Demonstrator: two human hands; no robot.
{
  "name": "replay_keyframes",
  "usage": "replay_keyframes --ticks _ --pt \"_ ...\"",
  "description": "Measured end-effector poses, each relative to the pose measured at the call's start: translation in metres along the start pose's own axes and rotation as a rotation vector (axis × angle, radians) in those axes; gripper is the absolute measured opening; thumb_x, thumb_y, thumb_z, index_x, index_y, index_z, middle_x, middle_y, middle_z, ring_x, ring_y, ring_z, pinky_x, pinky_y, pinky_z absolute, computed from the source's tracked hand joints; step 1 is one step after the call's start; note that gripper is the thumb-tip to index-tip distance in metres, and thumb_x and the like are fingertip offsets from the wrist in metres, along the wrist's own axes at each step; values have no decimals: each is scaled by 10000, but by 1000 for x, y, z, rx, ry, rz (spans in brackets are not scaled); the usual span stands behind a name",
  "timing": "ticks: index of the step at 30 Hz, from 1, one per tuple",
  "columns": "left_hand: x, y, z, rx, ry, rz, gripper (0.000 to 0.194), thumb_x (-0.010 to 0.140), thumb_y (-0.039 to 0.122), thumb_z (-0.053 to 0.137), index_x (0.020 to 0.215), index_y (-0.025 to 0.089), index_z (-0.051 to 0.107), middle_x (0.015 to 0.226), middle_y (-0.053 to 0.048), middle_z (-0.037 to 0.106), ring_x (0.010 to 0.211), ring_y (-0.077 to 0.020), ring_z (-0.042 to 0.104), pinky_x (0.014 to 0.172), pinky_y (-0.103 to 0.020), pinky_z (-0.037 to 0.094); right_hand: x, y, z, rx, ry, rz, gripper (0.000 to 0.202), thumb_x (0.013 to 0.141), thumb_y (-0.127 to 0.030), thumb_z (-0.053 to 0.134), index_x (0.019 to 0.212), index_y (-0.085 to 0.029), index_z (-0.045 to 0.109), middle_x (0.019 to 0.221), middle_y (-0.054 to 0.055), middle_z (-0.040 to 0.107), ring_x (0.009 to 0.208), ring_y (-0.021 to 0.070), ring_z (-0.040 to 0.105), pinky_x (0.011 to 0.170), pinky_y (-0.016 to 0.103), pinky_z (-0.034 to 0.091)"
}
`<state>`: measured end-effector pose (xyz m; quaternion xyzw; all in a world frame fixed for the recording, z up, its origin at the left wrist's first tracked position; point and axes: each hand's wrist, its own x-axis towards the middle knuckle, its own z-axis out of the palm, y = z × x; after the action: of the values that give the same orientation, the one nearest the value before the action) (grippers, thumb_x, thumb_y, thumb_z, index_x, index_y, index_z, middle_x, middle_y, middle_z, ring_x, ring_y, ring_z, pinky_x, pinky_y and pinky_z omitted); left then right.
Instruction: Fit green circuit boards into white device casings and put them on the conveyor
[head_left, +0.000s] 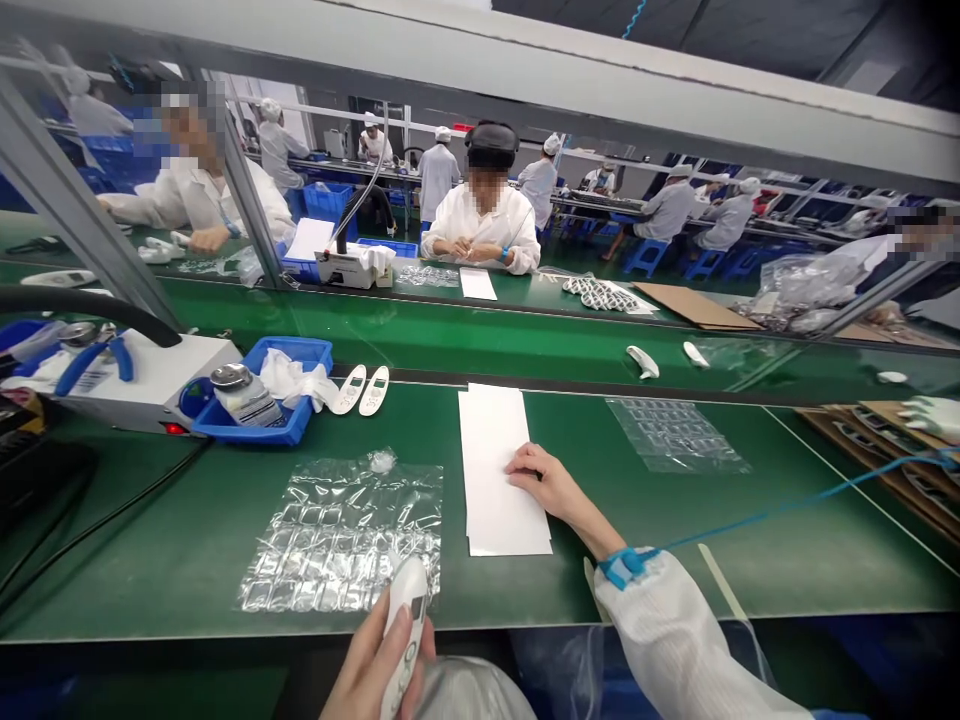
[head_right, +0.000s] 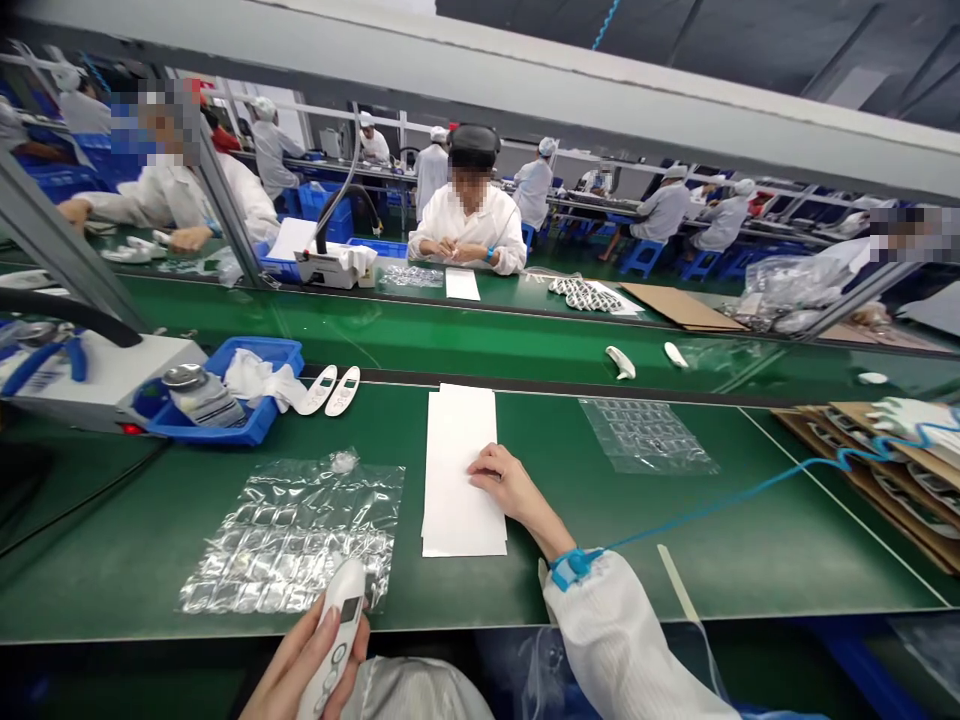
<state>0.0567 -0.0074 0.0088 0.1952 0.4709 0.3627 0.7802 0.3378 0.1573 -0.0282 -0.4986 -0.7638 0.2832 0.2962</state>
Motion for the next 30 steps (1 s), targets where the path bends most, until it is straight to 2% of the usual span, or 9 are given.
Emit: replay_keyframes --ticks 3,6,11,14,16,20,25,27,30 --pt "3 2 -2 20 -65 12 425 825 588 554 814 169 628 508 42 433 422 -63 279 398 -194 248 4 -3 0 -54 -6 7 99 807 -141 564 730 -193 600 788 24 567 794 183 537 732 299 422" --pt "2 6 -2 55 -71 43 435 849 582 518 761 166 608 508 34 448 432 -60 309 437 -190 301 3 -10 7 -134 7 7 124 814 -116 520 721 -194 537 783 27 552 763 187 508 701 304 395" --pt "-2 8 -2 29 75 68 459 836 598 528 957 165 621 663 -11 579 569 -108 465 553 -210 420 -7 -18 21 -231 100 5 155 850 -106 407 754 -194 491 792 54 508 740 209 459 708 343 357" --pt "-1 6 0 -88 55 95 473 853 588 503 1057 172 598 718 -16 597 524 -98 441 474 -210 384 -7 -19 17 -211 151 26 124 868 -133 396 794 -198 471 788 42 492 704 197 455 680 329 358" --pt "-1 5 0 -148 16 109 456 868 581 479 1004 168 618 698 -14 594 465 -74 396 421 -197 328 -6 -28 15 -163 176 36 110 890 -161 397 806 -202 455 784 29 491 692 183 460 674 314 367" --pt "0 3 1 -205 -14 119 506 884 577 440 722 136 630 622 -29 595 402 -50 358 389 -194 256 -18 -83 29 -9 131 20 163 948 -229 392 797 -207 449 737 -1 497 667 150 480 631 262 396" --pt "-1 3 4 -174 107 147 522 862 615 443 696 151 617 475 -13 558 438 -113 480 466 -220 356 -49 -171 68 388 -182 15 155 938 -172 455 790 -205 489 774 -20 513 702 120 505 649 228 403" --pt "-2 3 4 -169 144 142 509 838 628 477 661 164 590 495 -11 571 458 -121 496 492 -231 379 -52 -186 78 397 -197 1 170 932 -128 443 786 -203 488 782 -25 505 703 113 503 666 232 393" --pt "-2 2 3 -161 163 133 483 830 630 489 710 174 593 517 5 569 477 -125 485 505 -235 381 -48 -186 85 366 -177 -2 174 930 -105 435 796 -203 487 784 -26 503 713 115 500 676 242 378"
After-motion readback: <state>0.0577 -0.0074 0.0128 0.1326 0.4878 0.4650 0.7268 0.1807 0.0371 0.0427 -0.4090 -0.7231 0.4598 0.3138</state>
